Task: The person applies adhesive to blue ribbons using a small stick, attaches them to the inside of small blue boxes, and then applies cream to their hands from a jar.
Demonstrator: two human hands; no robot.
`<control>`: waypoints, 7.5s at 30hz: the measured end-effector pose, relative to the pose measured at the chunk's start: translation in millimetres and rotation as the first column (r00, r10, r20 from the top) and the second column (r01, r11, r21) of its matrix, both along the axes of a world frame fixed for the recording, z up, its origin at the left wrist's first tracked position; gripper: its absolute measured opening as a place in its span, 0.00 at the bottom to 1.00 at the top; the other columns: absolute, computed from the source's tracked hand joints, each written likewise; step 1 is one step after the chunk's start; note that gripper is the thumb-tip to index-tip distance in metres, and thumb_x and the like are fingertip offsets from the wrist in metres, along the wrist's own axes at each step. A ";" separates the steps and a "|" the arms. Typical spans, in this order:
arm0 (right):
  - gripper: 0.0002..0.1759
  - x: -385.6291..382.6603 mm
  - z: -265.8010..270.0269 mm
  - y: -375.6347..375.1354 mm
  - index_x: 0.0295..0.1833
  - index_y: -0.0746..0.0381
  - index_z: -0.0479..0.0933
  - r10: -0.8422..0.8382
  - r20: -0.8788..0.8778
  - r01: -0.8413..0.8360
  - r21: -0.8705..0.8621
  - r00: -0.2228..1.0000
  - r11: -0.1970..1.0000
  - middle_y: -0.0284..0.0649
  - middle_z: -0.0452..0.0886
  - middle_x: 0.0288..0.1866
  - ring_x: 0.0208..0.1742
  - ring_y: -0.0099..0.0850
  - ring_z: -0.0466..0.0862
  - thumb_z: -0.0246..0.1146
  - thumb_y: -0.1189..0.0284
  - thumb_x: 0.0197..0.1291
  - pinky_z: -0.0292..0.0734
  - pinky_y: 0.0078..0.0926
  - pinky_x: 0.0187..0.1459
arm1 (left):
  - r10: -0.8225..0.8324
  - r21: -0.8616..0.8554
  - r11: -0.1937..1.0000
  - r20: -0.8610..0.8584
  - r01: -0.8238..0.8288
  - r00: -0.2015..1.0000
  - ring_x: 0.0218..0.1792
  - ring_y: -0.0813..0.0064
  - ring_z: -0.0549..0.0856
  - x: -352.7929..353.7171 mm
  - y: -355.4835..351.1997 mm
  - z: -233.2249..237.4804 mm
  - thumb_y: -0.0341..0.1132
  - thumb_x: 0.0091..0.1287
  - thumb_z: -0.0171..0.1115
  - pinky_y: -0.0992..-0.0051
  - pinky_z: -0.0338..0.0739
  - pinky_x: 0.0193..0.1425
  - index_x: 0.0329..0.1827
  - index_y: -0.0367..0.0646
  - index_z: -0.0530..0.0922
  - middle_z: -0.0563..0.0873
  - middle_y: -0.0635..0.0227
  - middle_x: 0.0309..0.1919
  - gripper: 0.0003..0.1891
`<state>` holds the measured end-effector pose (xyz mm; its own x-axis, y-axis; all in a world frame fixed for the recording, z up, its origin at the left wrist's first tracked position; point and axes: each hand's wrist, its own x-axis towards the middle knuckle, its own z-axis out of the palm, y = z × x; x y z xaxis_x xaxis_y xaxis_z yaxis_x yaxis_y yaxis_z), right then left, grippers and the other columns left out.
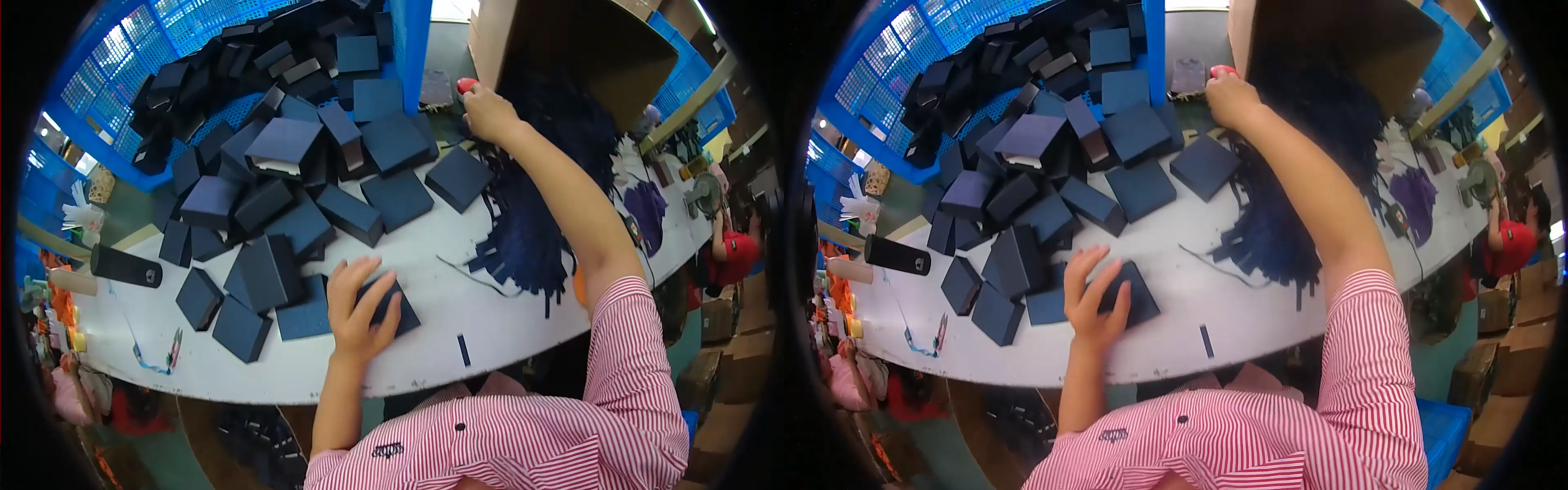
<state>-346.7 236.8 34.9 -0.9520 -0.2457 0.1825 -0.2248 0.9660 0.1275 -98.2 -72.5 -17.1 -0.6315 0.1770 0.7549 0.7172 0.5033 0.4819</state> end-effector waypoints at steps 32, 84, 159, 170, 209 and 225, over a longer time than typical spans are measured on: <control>0.36 287.8 80.6 -108.5 0.67 0.64 0.71 0.530 -0.056 -0.350 -0.808 0.846 0.473 0.49 0.76 0.58 0.56 0.45 0.80 0.72 0.58 0.58 0.76 0.34 0.57 | -0.862 0.921 0.384 0.332 0.066 0.383 0.55 0.67 0.82 58.7 40.2 71.9 0.62 0.76 0.43 0.71 0.84 0.49 0.80 0.42 0.47 0.75 0.57 0.61 0.41; 0.27 392.2 55.8 -65.7 0.52 0.63 0.73 0.159 0.233 0.157 -0.910 0.959 0.384 0.40 0.76 0.49 0.49 0.34 0.80 0.73 0.59 0.53 0.76 0.32 0.49 | -0.829 0.877 0.469 0.478 -0.106 0.291 0.12 0.79 0.75 133.4 66.4 76.1 0.60 0.78 0.35 0.82 0.68 0.13 0.56 0.38 0.70 0.83 0.58 0.26 0.31; 0.25 376.0 49.1 -66.2 0.59 0.72 0.71 0.350 -0.150 -0.052 -0.960 0.925 -0.276 0.57 0.83 0.56 0.52 0.46 0.88 0.45 0.83 0.53 0.88 0.39 0.50 | -0.837 0.901 0.393 0.432 -0.182 0.336 0.18 0.81 0.79 144.7 65.5 86.4 0.61 0.78 0.37 0.84 0.69 0.15 0.54 0.40 0.73 0.85 0.62 0.31 0.30; 0.23 379.7 55.9 -66.0 0.59 0.71 0.67 0.359 -0.159 -0.055 -0.958 0.920 -0.283 0.58 0.80 0.57 0.57 0.48 0.85 0.48 0.80 0.56 0.90 0.39 0.45 | -0.839 0.911 0.378 0.411 -0.163 0.356 0.21 0.81 0.81 144.0 65.1 86.8 0.61 0.78 0.37 0.84 0.72 0.18 0.55 0.40 0.72 0.85 0.62 0.33 0.30; 0.44 382.7 51.0 -78.3 0.60 0.70 0.71 0.356 -0.033 -0.017 -0.999 0.934 -0.050 0.52 0.79 0.61 0.61 0.35 0.79 0.28 0.39 0.75 0.73 0.34 0.64 | -0.778 0.853 0.479 0.521 -0.206 0.351 0.27 0.76 0.83 147.3 77.6 86.3 0.56 0.78 0.38 0.80 0.75 0.25 0.61 0.41 0.67 0.82 0.61 0.38 0.27; 0.41 365.8 51.2 -68.4 0.56 0.68 0.77 0.391 0.162 0.393 -0.665 0.906 -0.635 0.57 0.82 0.58 0.62 0.45 0.82 0.29 0.44 0.78 0.76 0.38 0.64 | -0.854 0.876 0.482 0.460 0.035 0.241 0.50 0.70 0.87 143.8 63.6 80.1 0.56 0.63 0.45 0.76 0.81 0.54 0.68 0.27 0.71 0.82 0.53 0.59 0.41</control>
